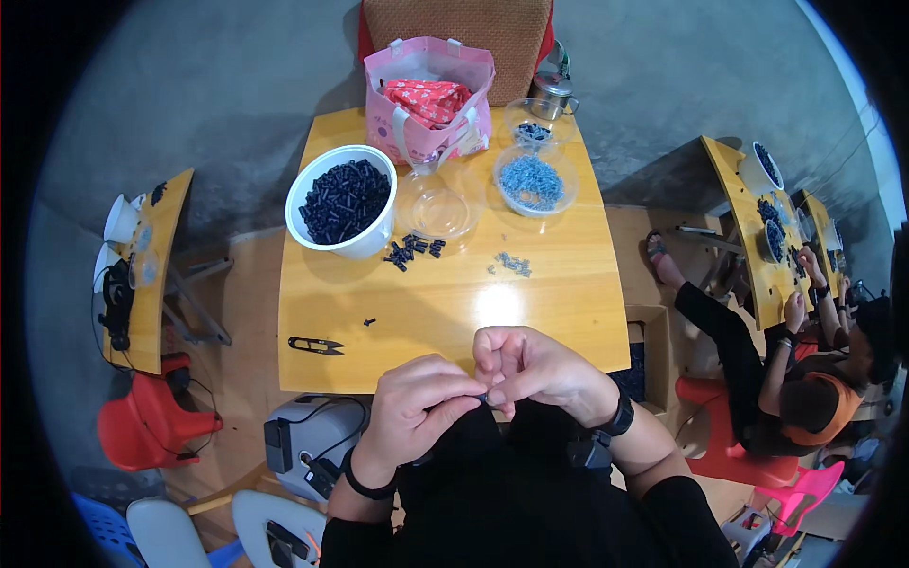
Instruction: The person assembles components by hand by picking up a black plastic tube and a metal pin, fitting the pin into the tube, and placing the completed assembly onto the table.
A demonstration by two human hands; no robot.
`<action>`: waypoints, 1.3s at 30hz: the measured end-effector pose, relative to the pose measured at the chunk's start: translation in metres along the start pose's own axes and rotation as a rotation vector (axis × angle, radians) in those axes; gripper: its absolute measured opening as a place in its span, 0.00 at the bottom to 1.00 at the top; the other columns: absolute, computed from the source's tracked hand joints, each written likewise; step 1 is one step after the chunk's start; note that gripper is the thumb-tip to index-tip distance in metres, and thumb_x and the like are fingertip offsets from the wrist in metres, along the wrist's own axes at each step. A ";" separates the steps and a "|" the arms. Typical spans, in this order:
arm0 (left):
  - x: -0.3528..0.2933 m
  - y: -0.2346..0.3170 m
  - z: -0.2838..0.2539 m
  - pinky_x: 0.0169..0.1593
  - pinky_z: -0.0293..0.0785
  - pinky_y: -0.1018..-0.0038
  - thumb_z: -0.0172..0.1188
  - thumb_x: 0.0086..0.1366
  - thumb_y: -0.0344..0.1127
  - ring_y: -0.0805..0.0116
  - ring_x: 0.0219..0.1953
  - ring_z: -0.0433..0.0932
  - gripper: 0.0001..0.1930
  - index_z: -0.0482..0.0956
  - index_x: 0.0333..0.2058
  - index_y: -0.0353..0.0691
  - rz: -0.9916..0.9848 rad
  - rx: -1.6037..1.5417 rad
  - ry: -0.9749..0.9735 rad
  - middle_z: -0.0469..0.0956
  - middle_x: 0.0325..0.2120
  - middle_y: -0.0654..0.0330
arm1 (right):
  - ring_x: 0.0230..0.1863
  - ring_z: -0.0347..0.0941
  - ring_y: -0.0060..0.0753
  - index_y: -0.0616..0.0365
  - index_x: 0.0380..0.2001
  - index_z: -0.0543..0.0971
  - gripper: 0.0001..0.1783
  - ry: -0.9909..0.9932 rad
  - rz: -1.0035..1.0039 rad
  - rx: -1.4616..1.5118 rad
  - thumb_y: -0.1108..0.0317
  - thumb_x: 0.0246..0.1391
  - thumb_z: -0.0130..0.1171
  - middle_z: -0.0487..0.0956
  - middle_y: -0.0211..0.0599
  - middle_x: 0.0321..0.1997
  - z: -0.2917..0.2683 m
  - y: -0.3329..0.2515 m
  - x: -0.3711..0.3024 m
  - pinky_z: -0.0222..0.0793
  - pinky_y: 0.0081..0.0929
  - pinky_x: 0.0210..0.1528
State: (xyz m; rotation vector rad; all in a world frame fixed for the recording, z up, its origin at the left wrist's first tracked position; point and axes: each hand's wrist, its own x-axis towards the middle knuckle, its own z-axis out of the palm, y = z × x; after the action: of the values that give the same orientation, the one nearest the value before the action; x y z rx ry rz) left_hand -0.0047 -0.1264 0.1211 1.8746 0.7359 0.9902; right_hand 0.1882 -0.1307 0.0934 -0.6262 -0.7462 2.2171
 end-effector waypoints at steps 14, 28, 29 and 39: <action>-0.023 -0.036 -0.005 0.28 0.69 0.80 0.62 0.52 0.25 0.71 0.23 0.74 0.06 0.78 0.30 0.32 -0.188 -0.212 0.084 0.76 0.21 0.57 | 0.23 0.72 0.20 0.58 0.27 0.67 0.13 0.263 -0.192 -0.287 0.81 0.45 0.61 0.74 0.33 0.26 0.018 0.007 0.016 0.70 0.14 0.27; -0.069 -0.119 -0.019 0.33 0.71 0.78 0.56 0.58 0.24 0.71 0.27 0.74 0.07 0.75 0.36 0.33 -0.532 -1.068 0.698 0.76 0.26 0.57 | 0.27 0.73 0.46 0.61 0.24 0.75 0.08 0.584 -0.551 -1.561 0.68 0.43 0.58 0.74 0.44 0.23 -0.028 0.032 0.162 0.69 0.35 0.29; -0.069 -0.119 -0.024 0.33 0.71 0.78 0.56 0.58 0.24 0.71 0.27 0.74 0.07 0.75 0.36 0.33 -0.533 -1.068 0.701 0.76 0.26 0.57 | 0.26 0.73 0.45 0.61 0.23 0.75 0.07 0.600 -0.571 -1.680 0.68 0.43 0.56 0.73 0.43 0.23 -0.032 0.032 0.174 0.70 0.35 0.28; -0.070 -0.114 -0.038 0.33 0.70 0.77 0.58 0.56 0.24 0.71 0.27 0.74 0.08 0.75 0.36 0.32 -0.502 -1.004 0.749 0.76 0.26 0.57 | 0.22 0.72 0.45 0.61 0.16 0.73 0.08 0.656 -0.430 -1.968 0.69 0.42 0.57 0.73 0.43 0.20 -0.047 0.043 0.211 0.69 0.37 0.26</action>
State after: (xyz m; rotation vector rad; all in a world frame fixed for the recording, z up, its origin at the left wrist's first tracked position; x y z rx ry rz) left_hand -0.0844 -0.1142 0.0075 0.4034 0.8334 1.3652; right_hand 0.0634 0.0163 -0.0135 -1.6275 -2.1824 0.1620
